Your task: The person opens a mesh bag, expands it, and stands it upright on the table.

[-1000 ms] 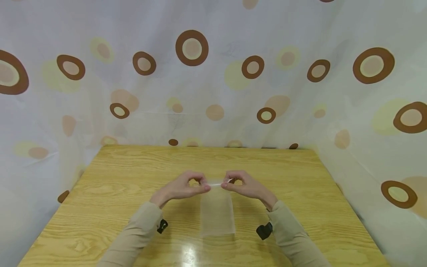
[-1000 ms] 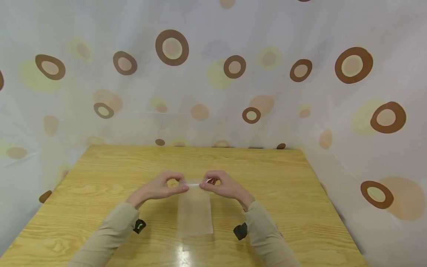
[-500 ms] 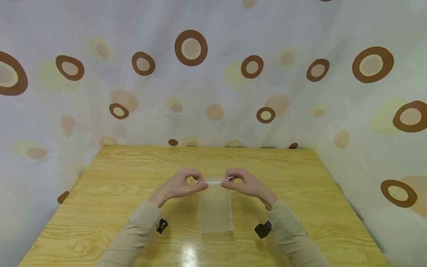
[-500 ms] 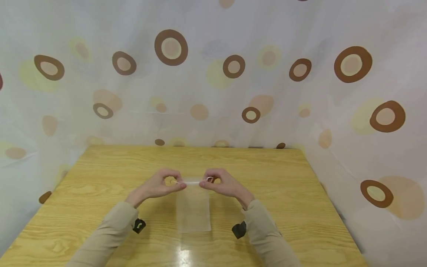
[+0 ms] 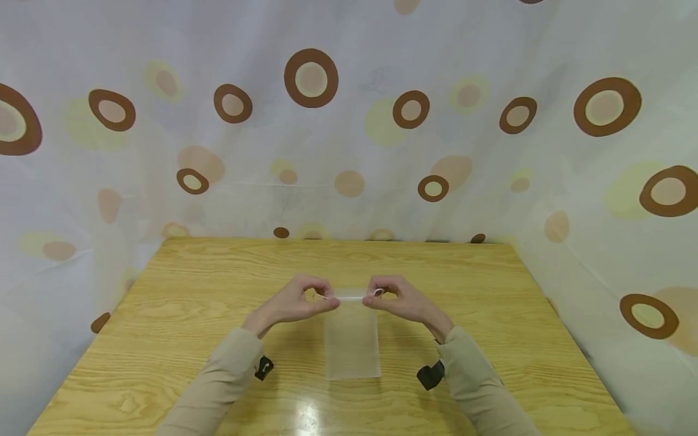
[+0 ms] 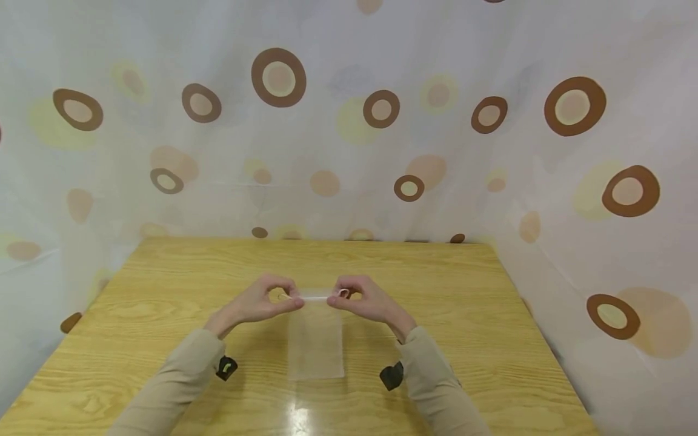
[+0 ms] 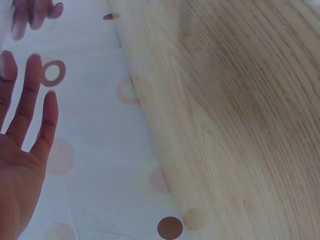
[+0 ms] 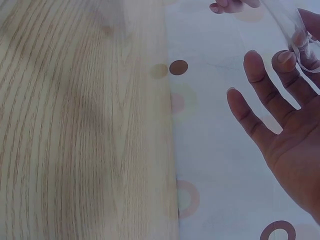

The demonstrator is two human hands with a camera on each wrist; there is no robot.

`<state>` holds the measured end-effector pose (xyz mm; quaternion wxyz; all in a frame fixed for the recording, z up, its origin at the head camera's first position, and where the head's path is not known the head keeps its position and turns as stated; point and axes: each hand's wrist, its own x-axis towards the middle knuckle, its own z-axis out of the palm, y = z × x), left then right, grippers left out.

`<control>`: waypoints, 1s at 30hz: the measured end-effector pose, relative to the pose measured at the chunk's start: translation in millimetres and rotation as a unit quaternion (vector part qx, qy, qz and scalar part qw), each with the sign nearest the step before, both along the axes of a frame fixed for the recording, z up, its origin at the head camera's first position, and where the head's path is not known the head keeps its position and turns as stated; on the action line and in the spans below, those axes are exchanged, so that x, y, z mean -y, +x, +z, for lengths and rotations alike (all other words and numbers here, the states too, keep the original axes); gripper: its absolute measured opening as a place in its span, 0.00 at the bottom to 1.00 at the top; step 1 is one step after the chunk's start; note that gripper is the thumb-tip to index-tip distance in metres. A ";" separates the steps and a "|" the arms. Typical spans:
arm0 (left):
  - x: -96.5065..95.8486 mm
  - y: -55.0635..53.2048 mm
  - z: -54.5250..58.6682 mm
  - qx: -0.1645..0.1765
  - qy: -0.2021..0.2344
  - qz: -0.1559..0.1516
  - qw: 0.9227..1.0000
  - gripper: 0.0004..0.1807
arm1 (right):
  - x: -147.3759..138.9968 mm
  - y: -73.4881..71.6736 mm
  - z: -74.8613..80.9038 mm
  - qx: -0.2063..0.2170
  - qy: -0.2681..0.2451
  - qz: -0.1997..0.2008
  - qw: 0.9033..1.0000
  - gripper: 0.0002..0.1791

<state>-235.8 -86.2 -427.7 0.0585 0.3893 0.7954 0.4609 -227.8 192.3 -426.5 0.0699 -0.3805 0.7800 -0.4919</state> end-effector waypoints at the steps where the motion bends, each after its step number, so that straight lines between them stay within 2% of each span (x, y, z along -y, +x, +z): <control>1: -0.4 0.0 0.1 -0.001 0.003 -0.002 1.000 0.07 | -0.1 0.5 0.1 -0.001 -0.001 -0.003 1.000 0.08; 5: -2.3 -0.3 -0.7 -0.001 0.015 -0.004 1.000 0.08 | -0.5 2.5 0.5 0.004 -0.012 -0.022 1.000 0.07; 8: -3.2 -0.8 -3.0 0.013 0.038 -0.005 0.999 0.08 | -0.4 3.4 1.0 0.023 -0.028 -0.026 0.999 0.06; 10: -3.2 -1.4 -5.2 0.021 0.064 0.000 0.998 0.07 | -0.6 3.0 0.9 0.036 -0.043 -0.019 0.998 0.12; 14: -1.4 -1.3 -8.6 0.026 0.122 0.027 0.992 0.05 | -4.4 1.7 -0.5 0.061 -0.076 0.007 0.995 0.32; 17: 0.9 -0.8 -9.9 0.027 0.151 0.052 0.987 0.05 | -10.4 2.3 -1.9 0.089 -0.074 0.020 0.993 0.39; 21: 2.9 -1.5 -11.5 0.014 0.172 0.069 0.983 0.06 | -18.2 5.4 -1.6 0.123 -0.038 0.005 0.992 0.37; 25: 4.7 -1.5 -12.3 0.010 0.175 0.092 0.980 0.07 | -22.9 6.2 -1.0 0.121 -0.017 0.001 0.992 0.33; 27: 5.7 -1.0 -12.3 0.022 0.167 0.109 0.980 0.06 | -24.3 5.3 -2.3 0.114 -0.019 0.010 0.993 0.33; 30: 4.3 -0.2 -10.1 0.068 0.160 0.112 0.978 0.09 | -24.5 4.4 -3.7 0.099 -0.020 0.019 0.995 0.33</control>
